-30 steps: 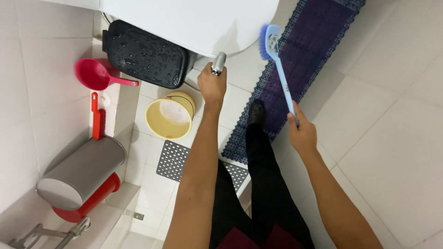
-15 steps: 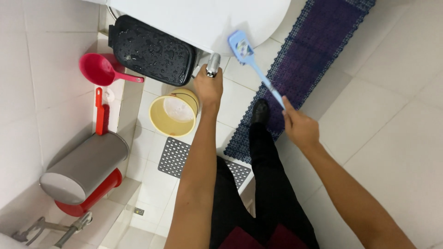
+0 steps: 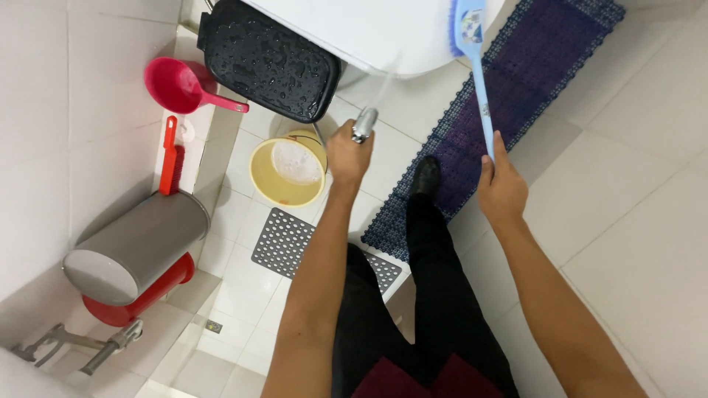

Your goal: The person scrubs the inside of a toilet bowl with a blue toilet brush while simultaneously rinsing it with a handheld bidet sprayer. They also rinse the toilet seat and the floor mat nearby.

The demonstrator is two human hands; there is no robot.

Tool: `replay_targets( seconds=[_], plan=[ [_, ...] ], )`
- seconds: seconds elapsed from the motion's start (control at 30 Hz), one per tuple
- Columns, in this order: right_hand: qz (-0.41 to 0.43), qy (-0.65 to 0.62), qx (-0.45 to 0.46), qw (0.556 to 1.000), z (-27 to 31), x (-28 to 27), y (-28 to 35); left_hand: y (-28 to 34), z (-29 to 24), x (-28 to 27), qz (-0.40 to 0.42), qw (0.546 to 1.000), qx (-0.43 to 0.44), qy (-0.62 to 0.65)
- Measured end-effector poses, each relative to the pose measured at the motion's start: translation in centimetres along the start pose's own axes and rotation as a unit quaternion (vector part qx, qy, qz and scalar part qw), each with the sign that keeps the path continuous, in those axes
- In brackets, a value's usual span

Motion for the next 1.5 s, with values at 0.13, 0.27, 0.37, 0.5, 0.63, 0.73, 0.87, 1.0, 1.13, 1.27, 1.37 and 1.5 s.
replay_targets(
  seconds=[0.13,0.27,0.37,0.5,0.63,0.73,0.87,1.0,1.13,1.27,1.37,1.5],
  plan=[
    [-0.022,-0.041,0.056,0.997,0.9,0.5,1.4,0.5,-3.3,1.0,0.004,0.999,0.025,0.040],
    [-0.033,-0.052,0.072,0.996,1.0,1.4,1.8,-1.2,-4.8,1.4,-0.021,0.999,0.020,0.041],
    [-0.023,-0.042,0.063,0.997,1.2,1.3,1.0,-5.3,-2.5,1.9,-0.032,0.996,-0.055,0.060],
    [-0.008,-0.028,0.043,0.999,0.8,1.1,-1.0,-7.6,-1.2,-3.3,-0.108,0.991,-0.040,0.067],
    [0.000,0.004,-0.016,1.000,0.9,1.1,-2.8,-8.0,1.6,-6.8,-0.151,0.979,-0.117,0.073],
    [0.004,0.019,-0.045,0.999,1.6,1.2,-3.5,-6.9,3.5,-7.9,-0.191,0.972,-0.117,0.064],
    [0.027,0.005,-0.032,0.999,3.1,0.9,-4.1,-5.2,4.6,-7.3,-0.115,0.984,-0.131,0.044],
    [0.032,-0.004,-0.007,0.999,3.1,1.6,-3.6,-3.4,5.0,-3.4,-0.009,0.988,-0.154,0.015],
    [0.014,-0.010,-0.004,1.000,3.2,2.8,-2.0,-2.3,1.0,-3.1,-0.055,0.998,-0.006,0.042],
    [0.037,0.038,-0.079,0.995,3.8,2.9,-1.3,-4.9,1.7,-3.1,-0.090,0.985,-0.092,0.110],
    [0.011,0.033,-0.059,0.998,1.2,3.1,-2.3,-5.7,0.0,-6.8,-0.133,0.959,-0.154,0.194],
    [-0.030,-0.002,-0.034,0.999,1.4,1.5,-5.3,-5.5,0.3,-7.9,-0.139,0.968,-0.126,0.164]
  ],
)
Point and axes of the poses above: each hand's wrist, its own y-axis away from the middle knuckle, its own x-axis out of the palm, z = x × y, the point moved 3 cm from there along -y, towards the middle knuckle, and after that the axes turned 12 degrees about -x, right-handed, at the moved point
